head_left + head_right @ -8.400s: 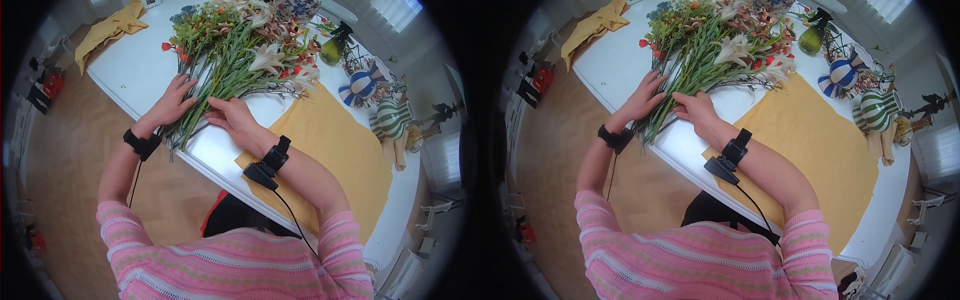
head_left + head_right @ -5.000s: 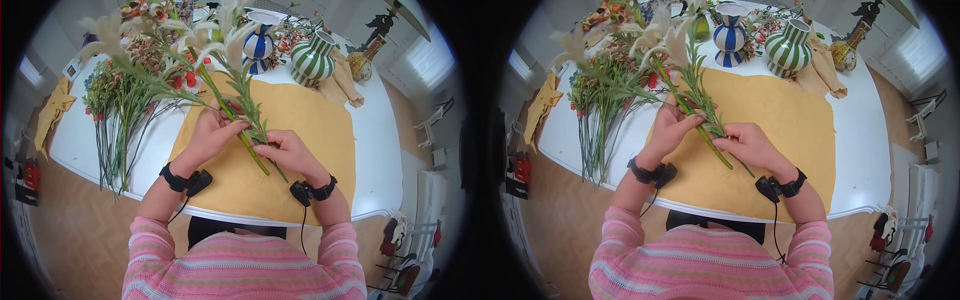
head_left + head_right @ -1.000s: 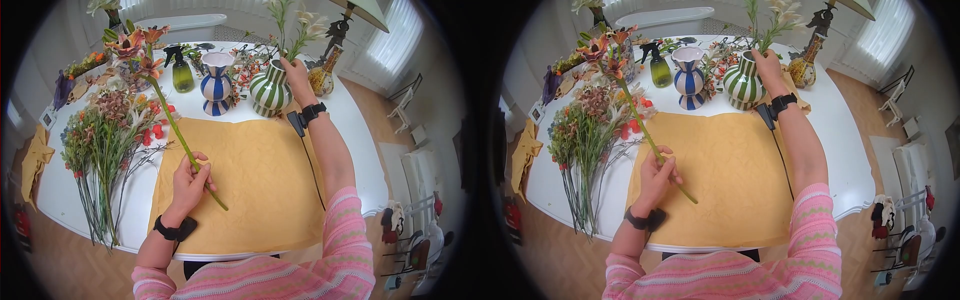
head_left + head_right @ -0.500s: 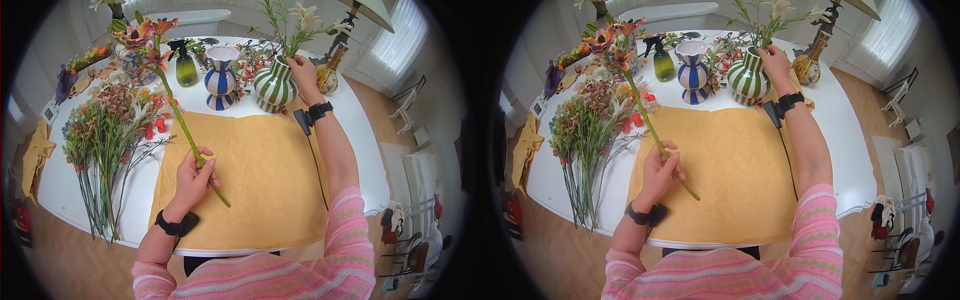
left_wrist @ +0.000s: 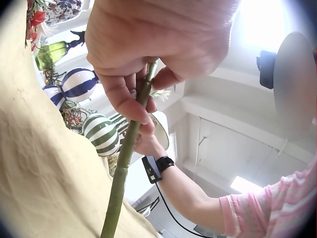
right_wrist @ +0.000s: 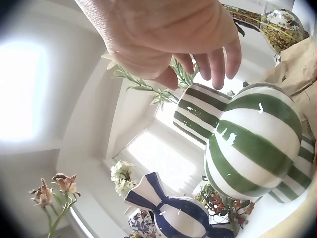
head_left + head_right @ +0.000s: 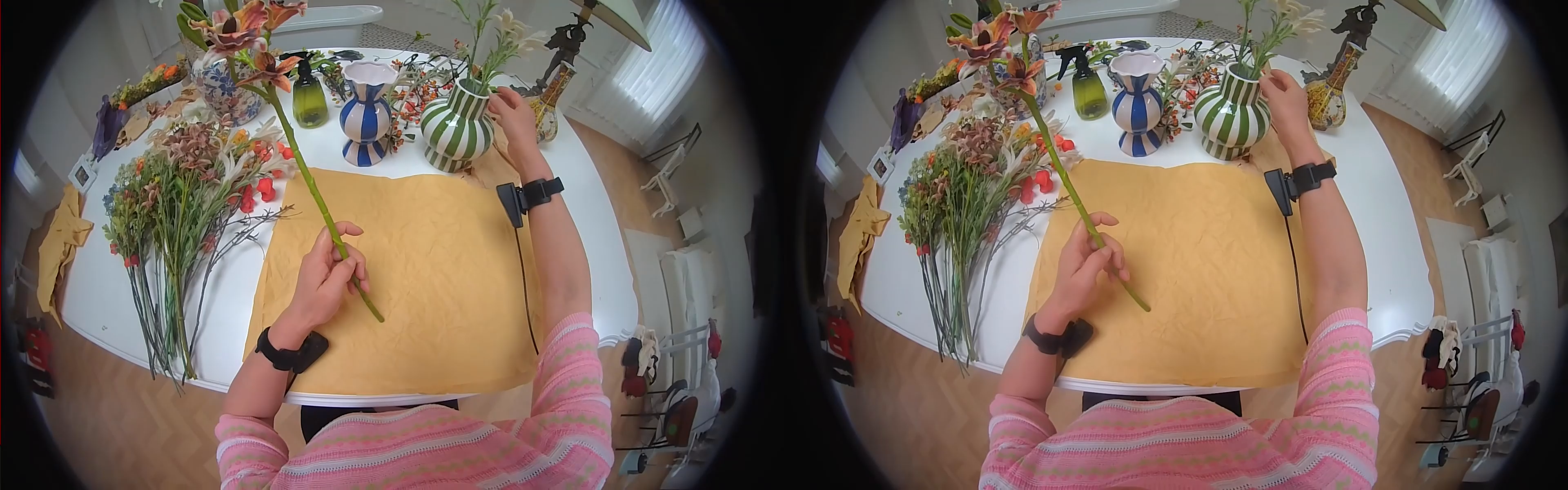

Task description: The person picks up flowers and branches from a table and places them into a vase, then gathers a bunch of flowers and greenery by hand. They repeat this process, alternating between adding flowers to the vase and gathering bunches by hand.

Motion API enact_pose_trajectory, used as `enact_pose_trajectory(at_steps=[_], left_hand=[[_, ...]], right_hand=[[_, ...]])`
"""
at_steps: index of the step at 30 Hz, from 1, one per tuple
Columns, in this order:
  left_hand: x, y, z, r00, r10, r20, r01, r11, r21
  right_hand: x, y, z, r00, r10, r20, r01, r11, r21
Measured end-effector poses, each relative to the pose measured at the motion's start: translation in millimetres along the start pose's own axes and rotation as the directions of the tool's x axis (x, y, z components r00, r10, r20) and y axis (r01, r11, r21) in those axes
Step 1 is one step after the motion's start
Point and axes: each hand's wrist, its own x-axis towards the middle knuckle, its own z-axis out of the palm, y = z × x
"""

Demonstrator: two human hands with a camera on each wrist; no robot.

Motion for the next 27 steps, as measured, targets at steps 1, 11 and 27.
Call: enact_pose_trajectory(at_steps=[1,11,27], left_hand=[[0,0,0,1.000,-0.008,0.022,0.008,1.000,-0.008],[-1,6,3,0.997,0.001,0.076,-0.003,0.999,0.032],[-5,8,5,0.996,0.071,0.047,-0.076,0.989,0.130]], right_hand=[[-1,3,0,1.000,0.003,0.001,-0.003,1.000,0.000],[-81,-45,22,0.969,-0.076,0.235,0.070,0.997,0.033],[-197,-108,105,0.626,0.019,0.779,-0.117,0.991,0.069]])
